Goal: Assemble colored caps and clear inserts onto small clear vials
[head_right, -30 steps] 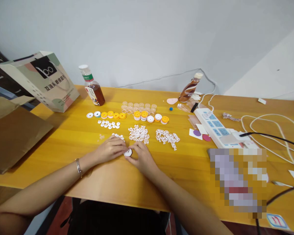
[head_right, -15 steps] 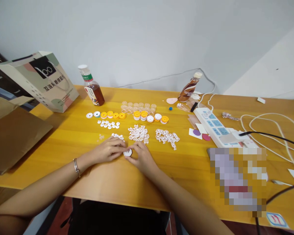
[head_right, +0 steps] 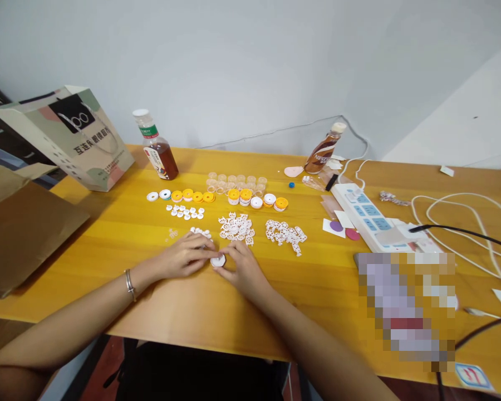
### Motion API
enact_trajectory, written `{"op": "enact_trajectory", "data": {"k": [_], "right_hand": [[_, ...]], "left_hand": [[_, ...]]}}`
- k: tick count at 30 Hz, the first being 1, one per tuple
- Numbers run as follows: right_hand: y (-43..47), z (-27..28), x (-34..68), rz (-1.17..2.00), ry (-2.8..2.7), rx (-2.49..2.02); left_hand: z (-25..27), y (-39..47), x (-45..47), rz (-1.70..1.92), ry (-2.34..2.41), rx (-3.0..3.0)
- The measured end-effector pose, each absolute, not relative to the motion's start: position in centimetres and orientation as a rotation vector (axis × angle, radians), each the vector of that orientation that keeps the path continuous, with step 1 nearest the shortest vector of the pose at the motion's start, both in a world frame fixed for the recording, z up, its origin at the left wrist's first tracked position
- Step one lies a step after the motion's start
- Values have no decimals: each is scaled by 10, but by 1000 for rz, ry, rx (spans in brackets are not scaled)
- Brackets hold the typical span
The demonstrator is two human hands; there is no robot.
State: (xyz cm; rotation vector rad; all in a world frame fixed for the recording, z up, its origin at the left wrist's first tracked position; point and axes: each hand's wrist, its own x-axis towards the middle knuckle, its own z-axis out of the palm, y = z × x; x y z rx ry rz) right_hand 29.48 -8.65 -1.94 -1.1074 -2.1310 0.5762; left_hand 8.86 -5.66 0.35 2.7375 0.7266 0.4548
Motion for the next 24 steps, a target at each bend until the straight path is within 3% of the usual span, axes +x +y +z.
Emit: {"op": "enact_trajectory", "data": {"k": [16,24], "right_hand": [[-87,-18,295,598,-2134,-1102],[-88,-13,294,604,-2107,-1143]], "left_hand": [[12,-61,87,529,752,2611],[20,-48,56,531,1073,2497]]}}
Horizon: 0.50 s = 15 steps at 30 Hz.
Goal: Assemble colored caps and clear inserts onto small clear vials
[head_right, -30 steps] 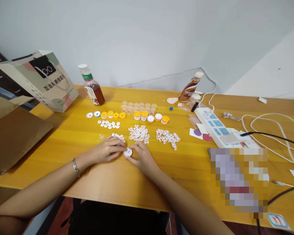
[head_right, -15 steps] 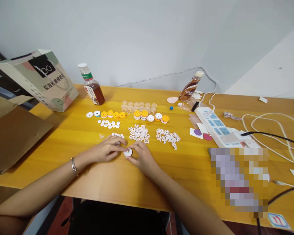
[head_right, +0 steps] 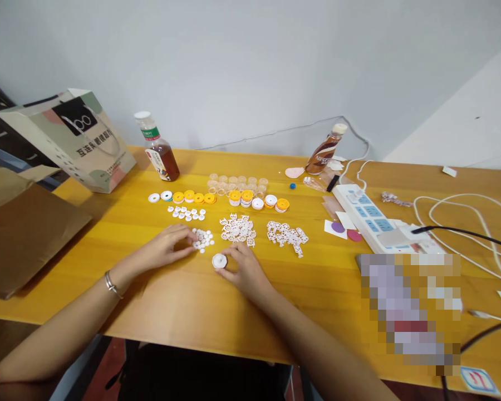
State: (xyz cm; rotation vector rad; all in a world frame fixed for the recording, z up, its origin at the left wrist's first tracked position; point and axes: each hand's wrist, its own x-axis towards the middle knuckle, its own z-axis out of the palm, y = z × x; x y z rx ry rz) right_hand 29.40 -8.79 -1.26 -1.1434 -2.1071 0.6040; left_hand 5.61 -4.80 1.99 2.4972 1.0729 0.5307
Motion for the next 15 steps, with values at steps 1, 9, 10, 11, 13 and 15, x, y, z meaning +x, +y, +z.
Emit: {"op": "enact_trajectory", "data": {"k": [1,9,10,11,13,15], "right_hand": [[-88,-12,294,607,-2105,-1146],[-87,-15,294,608,-2089,-1160],[-87,-15,294,613,-2091,-1163],[-87,-15,294,618,-2094,-1166],[-87,-15,295,629,-2096,-1170],[-86,-15,295,635,-2091,-1173]], "left_hand": [[20,-47,53,496,1076,2486],[13,-45,54,424,1077,2469],[12,-46,54,427,1072,2465],[12,-46,55,431,1071,2462],[12,-47,56,434,1083,2464],[13,-48,57,428,1096,2475]]}}
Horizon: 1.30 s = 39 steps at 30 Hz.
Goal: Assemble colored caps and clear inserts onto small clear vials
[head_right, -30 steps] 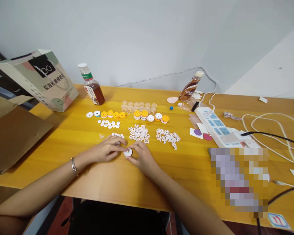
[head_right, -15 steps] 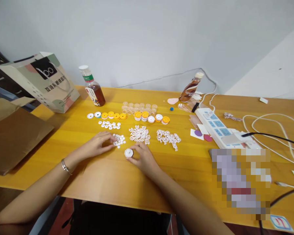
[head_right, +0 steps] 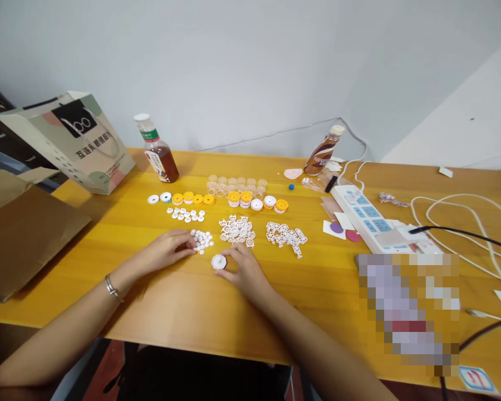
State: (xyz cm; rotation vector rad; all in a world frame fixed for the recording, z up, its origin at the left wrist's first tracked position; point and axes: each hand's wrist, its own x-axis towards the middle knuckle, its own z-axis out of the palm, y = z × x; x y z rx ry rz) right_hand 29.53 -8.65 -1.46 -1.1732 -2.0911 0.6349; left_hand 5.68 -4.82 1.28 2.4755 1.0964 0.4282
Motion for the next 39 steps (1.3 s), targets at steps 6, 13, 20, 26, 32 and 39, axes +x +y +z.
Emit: {"op": "enact_trajectory", "data": {"k": [6,13,20,26,32,39], "right_hand": [[-86,-15,296,639,-2093,-1159],[-87,-13,295,619,-2095,-1142],[-87,-14,296,619,-2104,-1112],[-86,-16,296,623,-2107,-1111],[-87,-14,296,632,-2109,-1111],[-86,-14,295,650,-2114,-1090]], "left_hand": [[11,-49,57,427,1130,2547],[9,-49,59,424,1110,2622],[6,-51,57,325,1144,2834],[7,-54,63,472,1012,2773],[8,-69,87,560,730,2749],[9,-72,96,465,689,3060]]}}
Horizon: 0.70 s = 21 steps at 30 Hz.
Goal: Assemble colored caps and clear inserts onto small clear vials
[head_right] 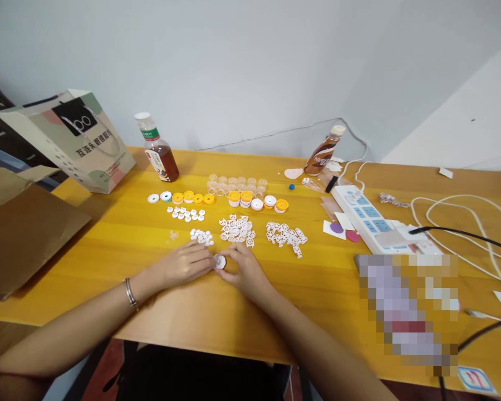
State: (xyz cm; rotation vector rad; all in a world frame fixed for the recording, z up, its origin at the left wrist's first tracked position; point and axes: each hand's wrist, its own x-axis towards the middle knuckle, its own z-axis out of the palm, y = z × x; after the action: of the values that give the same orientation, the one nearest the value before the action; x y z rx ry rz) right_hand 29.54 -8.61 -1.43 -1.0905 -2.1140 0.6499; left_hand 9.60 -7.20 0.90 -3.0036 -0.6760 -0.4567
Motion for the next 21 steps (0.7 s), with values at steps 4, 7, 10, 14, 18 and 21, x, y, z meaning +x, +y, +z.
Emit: {"op": "enact_trajectory", "data": {"k": [4,7,10,14,18,21], "right_hand": [[-86,-14,295,650,-2109,-1090],[-86,-13,295,649,-2105,-1098],[-86,-11,295,650,-2098,-1099],[-86,-12,295,656,-2103,-1091],[-86,-12,295,650,-2111,-1092],[-86,-13,296,660,-2111,-1093]], "left_hand": [[8,-70,93,-435,-602,-2959],[8,-70,93,-458,-597,-2983],[8,-70,93,-487,-619,-3011],[8,-70,95,-490,-642,-3009],[6,-70,95,-525,-665,-3015],[4,-69,95,-576,-685,-3019]]}}
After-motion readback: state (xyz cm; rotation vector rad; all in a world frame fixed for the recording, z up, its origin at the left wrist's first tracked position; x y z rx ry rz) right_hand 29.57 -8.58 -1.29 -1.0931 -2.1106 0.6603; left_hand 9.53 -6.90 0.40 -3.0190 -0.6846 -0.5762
